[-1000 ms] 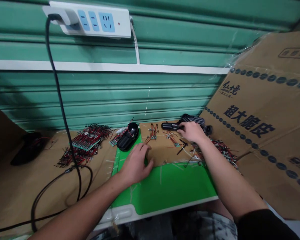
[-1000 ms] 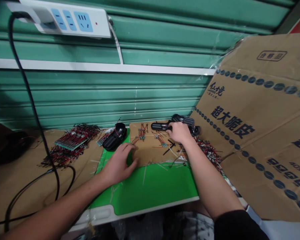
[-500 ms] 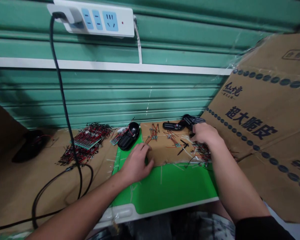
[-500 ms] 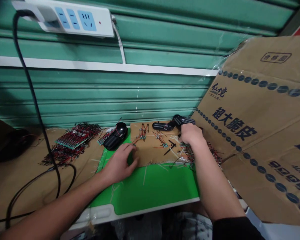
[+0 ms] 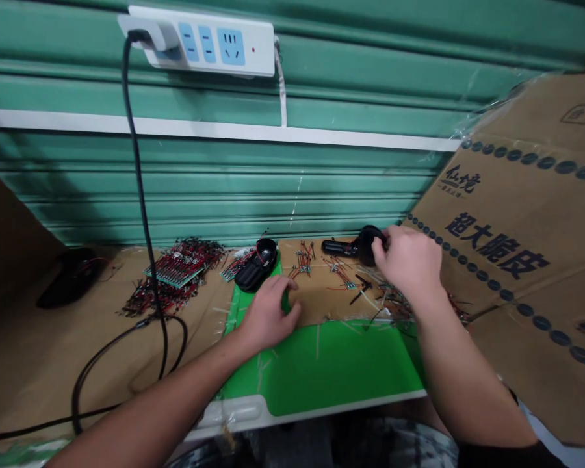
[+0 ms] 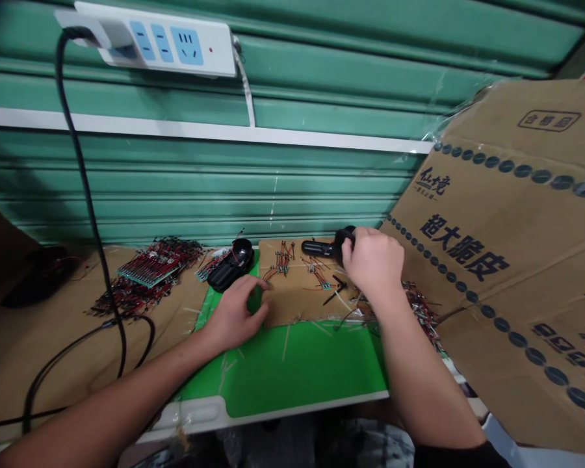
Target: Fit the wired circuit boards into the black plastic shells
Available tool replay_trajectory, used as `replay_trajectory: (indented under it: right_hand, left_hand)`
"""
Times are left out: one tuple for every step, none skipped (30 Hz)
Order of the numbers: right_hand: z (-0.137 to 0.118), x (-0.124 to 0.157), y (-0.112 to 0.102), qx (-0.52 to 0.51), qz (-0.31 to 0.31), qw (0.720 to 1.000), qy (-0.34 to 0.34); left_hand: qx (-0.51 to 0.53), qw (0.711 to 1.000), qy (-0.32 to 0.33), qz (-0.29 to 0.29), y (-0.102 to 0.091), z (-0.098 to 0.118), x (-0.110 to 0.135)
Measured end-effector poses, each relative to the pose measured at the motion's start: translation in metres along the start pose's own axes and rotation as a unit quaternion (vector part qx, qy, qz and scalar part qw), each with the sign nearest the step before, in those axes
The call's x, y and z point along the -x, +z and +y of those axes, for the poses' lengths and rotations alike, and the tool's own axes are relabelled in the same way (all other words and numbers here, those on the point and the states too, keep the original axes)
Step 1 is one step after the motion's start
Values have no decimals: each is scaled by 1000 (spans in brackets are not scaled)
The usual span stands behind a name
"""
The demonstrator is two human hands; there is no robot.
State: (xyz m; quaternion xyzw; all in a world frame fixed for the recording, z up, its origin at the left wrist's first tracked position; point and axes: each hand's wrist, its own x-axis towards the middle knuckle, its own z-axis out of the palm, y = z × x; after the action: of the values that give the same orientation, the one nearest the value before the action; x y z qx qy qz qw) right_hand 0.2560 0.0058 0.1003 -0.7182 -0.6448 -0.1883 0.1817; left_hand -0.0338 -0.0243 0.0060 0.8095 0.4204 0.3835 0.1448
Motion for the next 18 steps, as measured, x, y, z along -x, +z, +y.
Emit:
replay_trajectory:
  right_hand:
    - [-3, 2, 0, -47, 22, 999, -8]
    - [-6, 3, 1, -104, 35, 994, -15]
    - [-9, 4, 4, -166, 38, 985, -19]
    - [-12, 4, 7, -230, 28, 973, -21]
    - [-15, 4, 12, -291, 5, 957, -21]
    - [-18, 4, 18, -344, -27, 938, -20]
    - [-21, 4, 24, -387, -65, 920, -16]
    - [-24, 4, 30, -417, -105, 903, -11]
    - [-28, 4, 37, -435, -145, 889, -7]
    - [-32, 5, 43, -442, -179, 879, -4]
    - [-36, 6, 48, -444, -207, 872, -3]
    - [-40, 8, 53, -450, -226, 864, -4]
    - [-43, 10, 56, -464, -240, 853, -8]
    - [-46, 11, 59, -489, -251, 835, -12]
    - [-48, 13, 60, -521, -261, 812, -18]
    - [-49, 13, 61, -556, -272, 785, -25]
    - [-48, 14, 61, -586, -287, 757, -37]
    - [-47, 14, 60, -610, -302, 731, -48]
  left_hand:
    - [5, 1000, -6, 4, 0, 0, 0]
    - [14, 1000, -16, 10, 0, 0, -1]
    - [27, 999, -30, 16, 0, 1, -1]
    - [43, 998, -45, 22, 0, 2, -2]
    - [58, 996, -59, 28, 0, 3, -3]
    - [72, 994, -70, 32, 0, 4, -3]
    - [83, 993, -76, 34, 0, 6, -4]
    - [90, 992, -78, 35, 0, 7, -4]
    - [93, 992, -78, 32, 0, 9, -5]
    - [95, 992, -76, 26, 0, 10, -5]
    - [97, 992, -75, 18, 0, 11, -5]
    - [99, 992, -73, 8, 0, 11, -5]
    - [101, 992, -72, 0, 0, 11, -5]
    - [101, 992, -72, -6, 1, 11, -5]
    - [96, 993, -71, -8, 1, 10, -4]
    - [86, 994, -68, -5, 1, 9, -4]
    - [70, 996, -58, 2, 1, 8, -4]
    - [50, 998, -41, 7, 1, 7, -3]
